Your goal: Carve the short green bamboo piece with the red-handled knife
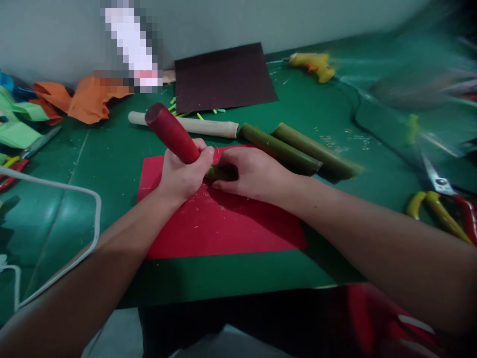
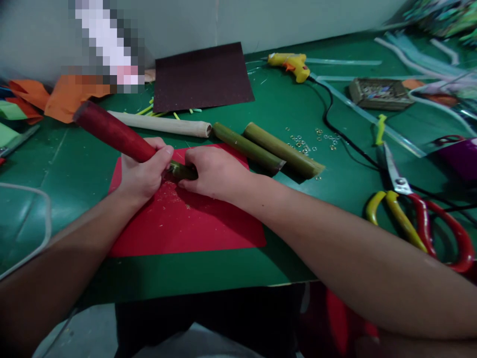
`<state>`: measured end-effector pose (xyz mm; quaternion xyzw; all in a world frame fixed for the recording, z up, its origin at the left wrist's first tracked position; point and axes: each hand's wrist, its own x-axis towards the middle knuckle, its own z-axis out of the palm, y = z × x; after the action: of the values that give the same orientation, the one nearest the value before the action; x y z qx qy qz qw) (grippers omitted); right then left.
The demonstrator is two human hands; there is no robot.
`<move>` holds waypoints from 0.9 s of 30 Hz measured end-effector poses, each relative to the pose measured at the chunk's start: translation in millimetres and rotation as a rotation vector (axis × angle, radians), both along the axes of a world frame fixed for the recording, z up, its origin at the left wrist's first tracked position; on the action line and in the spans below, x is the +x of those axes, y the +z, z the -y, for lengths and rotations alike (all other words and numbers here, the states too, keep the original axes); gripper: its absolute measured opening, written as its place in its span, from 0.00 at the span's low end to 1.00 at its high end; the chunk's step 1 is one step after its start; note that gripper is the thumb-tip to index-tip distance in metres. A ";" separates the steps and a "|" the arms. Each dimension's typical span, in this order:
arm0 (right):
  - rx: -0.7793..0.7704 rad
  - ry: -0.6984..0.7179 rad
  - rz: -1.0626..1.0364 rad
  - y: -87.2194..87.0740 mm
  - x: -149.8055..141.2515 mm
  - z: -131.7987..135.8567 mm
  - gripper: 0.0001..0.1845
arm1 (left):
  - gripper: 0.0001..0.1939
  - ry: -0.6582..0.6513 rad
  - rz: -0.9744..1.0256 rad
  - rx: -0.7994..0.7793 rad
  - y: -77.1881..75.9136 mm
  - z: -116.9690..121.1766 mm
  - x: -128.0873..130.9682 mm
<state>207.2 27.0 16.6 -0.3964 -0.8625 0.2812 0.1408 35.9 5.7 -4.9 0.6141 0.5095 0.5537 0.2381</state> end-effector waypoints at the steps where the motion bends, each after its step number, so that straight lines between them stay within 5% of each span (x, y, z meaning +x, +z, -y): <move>1: 0.006 0.000 -0.001 -0.3 0.1 -0.1 0.10 | 0.13 -0.001 0.002 0.001 -0.4 0.0 -0.1; 27: -0.018 -0.016 -0.028 1.8 2.5 -1.0 0.09 | 0.15 -0.031 0.015 0.051 -3.5 -0.5 -2.0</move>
<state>209.7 28.0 18.4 -0.4004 -0.8548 0.2932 0.1515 33.9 6.1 -8.4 0.6237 0.4838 0.5672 0.2348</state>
